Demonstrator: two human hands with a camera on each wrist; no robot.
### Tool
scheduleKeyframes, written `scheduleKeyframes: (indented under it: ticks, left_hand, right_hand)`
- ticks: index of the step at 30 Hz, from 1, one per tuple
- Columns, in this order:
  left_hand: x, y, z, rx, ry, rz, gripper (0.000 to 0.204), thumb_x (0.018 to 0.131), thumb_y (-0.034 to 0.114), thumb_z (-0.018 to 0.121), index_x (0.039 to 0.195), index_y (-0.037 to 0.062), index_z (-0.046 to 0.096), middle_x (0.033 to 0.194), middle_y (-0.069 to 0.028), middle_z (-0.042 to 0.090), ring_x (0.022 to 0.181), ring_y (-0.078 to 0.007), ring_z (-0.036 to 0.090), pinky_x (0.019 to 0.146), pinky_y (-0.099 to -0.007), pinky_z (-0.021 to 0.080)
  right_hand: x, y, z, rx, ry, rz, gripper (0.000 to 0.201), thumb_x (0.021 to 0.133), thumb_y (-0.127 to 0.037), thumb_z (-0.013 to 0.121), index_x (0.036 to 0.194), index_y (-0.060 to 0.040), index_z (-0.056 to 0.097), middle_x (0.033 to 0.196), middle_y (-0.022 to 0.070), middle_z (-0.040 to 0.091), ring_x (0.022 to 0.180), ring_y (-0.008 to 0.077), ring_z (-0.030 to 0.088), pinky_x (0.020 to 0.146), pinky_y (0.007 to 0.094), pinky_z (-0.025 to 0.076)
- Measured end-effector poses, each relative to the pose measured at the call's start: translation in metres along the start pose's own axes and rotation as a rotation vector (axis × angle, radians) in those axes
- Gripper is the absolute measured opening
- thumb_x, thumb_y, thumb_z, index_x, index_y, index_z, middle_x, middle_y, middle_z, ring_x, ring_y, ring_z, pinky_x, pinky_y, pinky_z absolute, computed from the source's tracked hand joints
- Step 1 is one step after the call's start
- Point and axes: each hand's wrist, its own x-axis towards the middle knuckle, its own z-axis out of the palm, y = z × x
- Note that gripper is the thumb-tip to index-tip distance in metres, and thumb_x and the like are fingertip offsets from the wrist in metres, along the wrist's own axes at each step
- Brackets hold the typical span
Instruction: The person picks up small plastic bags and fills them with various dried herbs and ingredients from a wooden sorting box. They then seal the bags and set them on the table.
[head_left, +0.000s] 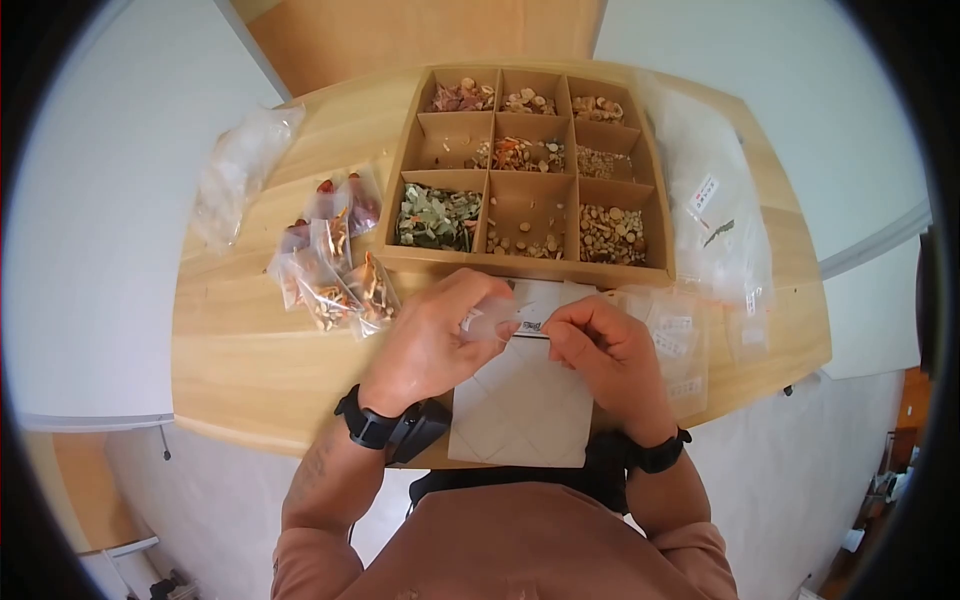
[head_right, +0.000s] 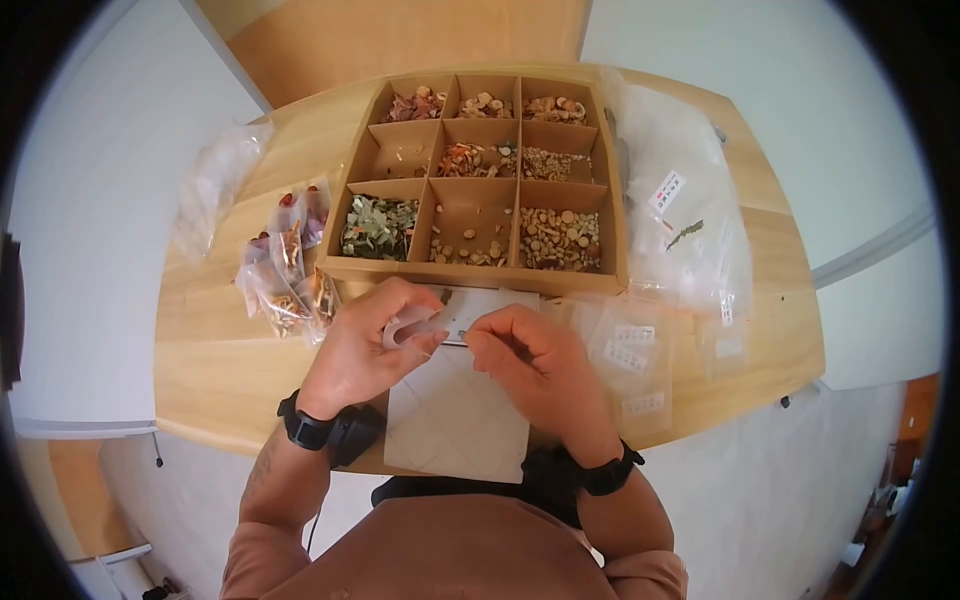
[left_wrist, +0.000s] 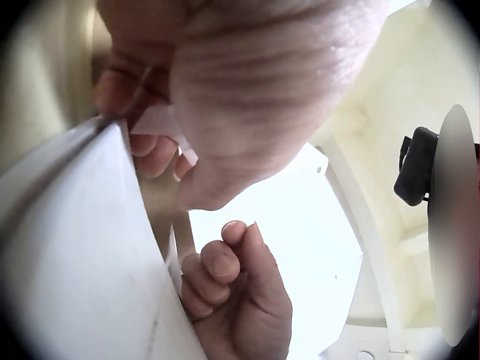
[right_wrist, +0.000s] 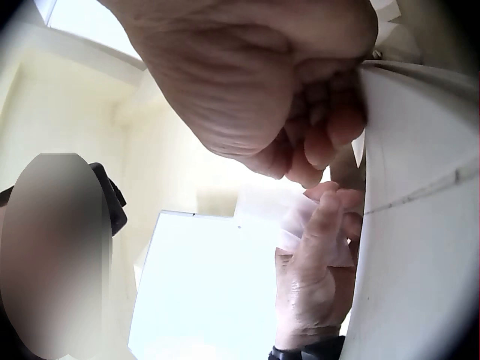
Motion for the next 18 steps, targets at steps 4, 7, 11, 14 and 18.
scheduleKeyframes:
  ticks: [4,7,11,14,18]
  left_hand:
    - [0.001,0.008,-0.004,0.005,-0.034,-0.039,0.027,0.080,0.007,0.074,0.104,0.0029,0.063,0.095,-0.0125,0.065,0.081,-0.0287,0.063,0.066,-0.0344,0.053]
    - [0.001,0.011,-0.006,0.031,-0.052,-0.053,0.027,0.082,0.008,0.076,0.106,0.0021,0.063,0.094,-0.0097,0.065,0.080,-0.0191,0.064,0.073,-0.0301,0.053]
    - [0.002,0.018,-0.009,0.039,-0.067,-0.093,0.028,0.082,0.008,0.076,0.107,0.0023,0.063,0.095,-0.0094,0.066,0.081,-0.0190,0.065,0.073,-0.0299,0.053]
    - [0.003,0.018,-0.012,0.033,-0.070,-0.107,0.028,0.083,0.009,0.076,0.107,0.0026,0.064,0.095,-0.0092,0.066,0.081,-0.0184,0.065,0.073,-0.0294,0.052]
    - [0.006,0.020,-0.014,0.003,-0.089,-0.110,0.027,0.083,0.007,0.076,0.107,0.0033,0.064,0.095,-0.0062,0.066,0.079,-0.0142,0.063,0.072,-0.0278,0.051]
  right_hand:
    - [0.001,-0.001,0.000,-0.010,-0.011,0.001,0.013,0.097,-0.013,0.064,0.100,-0.0005,0.065,0.085,0.0012,0.065,0.078,0.0065,0.061,0.071,0.0231,0.050]
    - [0.005,-0.002,0.001,-0.019,-0.026,-0.019,0.014,0.097,-0.014,0.064,0.100,-0.0005,0.065,0.084,0.0010,0.065,0.076,0.0063,0.060,0.069,0.0230,0.049]
    - [0.012,0.000,-0.001,-0.093,-0.079,-0.049,0.014,0.097,-0.016,0.063,0.101,-0.0018,0.065,0.080,0.0006,0.064,0.072,0.0058,0.056,0.066,0.0233,0.047]
    - [0.014,-0.005,0.000,-0.108,-0.096,-0.017,0.014,0.097,-0.017,0.063,0.100,-0.0028,0.065,0.078,0.0002,0.063,0.070,0.0059,0.054,0.065,0.0235,0.046]
    - [0.015,-0.009,-0.001,-0.149,-0.078,-0.044,0.013,0.096,-0.015,0.064,0.099,-0.0023,0.065,0.079,0.0013,0.063,0.071,0.0068,0.056,0.066,0.0239,0.047]
